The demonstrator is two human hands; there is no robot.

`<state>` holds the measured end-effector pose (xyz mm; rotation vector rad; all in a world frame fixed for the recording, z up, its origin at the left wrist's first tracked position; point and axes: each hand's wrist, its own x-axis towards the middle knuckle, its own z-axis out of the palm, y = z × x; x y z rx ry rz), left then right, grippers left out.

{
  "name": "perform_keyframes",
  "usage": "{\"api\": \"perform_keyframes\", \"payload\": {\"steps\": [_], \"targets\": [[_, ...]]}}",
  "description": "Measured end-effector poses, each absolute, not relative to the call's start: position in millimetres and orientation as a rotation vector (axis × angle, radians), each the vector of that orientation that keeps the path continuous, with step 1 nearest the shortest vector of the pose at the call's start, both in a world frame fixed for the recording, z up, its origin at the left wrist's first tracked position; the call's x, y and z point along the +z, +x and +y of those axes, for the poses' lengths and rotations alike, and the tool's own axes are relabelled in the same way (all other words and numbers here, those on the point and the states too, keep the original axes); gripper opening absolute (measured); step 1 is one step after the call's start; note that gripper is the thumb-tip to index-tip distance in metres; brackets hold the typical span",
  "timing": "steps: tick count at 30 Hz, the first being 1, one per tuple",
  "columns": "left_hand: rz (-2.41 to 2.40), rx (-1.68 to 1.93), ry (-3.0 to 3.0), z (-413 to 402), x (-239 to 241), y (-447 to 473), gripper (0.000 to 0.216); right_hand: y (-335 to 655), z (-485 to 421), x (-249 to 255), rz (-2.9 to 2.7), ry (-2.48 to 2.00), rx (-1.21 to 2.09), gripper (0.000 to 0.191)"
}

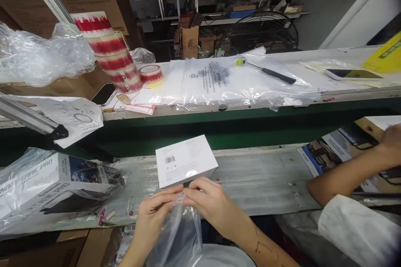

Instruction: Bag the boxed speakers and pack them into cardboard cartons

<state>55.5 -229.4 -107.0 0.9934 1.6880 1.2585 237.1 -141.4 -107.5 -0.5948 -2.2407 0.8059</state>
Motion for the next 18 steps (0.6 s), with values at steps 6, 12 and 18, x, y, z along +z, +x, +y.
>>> {"api": "perform_keyframes", "payload": {"steps": [6, 12, 18], "targets": [[1.587, 1.178, 0.726, -250.7, -132.4, -30.1, 0.022, 246.5, -164.1, -102.2, -1.789, -0.370, 1.072, 0.026], [1.703, 1.270, 0.383, -253.3, -151.1, -81.2, 0.030, 243.7, -179.6, -108.8, -1.518, -0.481, 1.180, 0.035], [1.263, 0.585, 1.576, -254.6, -59.7, -33.1, 0.086, 229.2, -171.5, -80.4, -2.078, -0.600, 1.001, 0.043]]}}
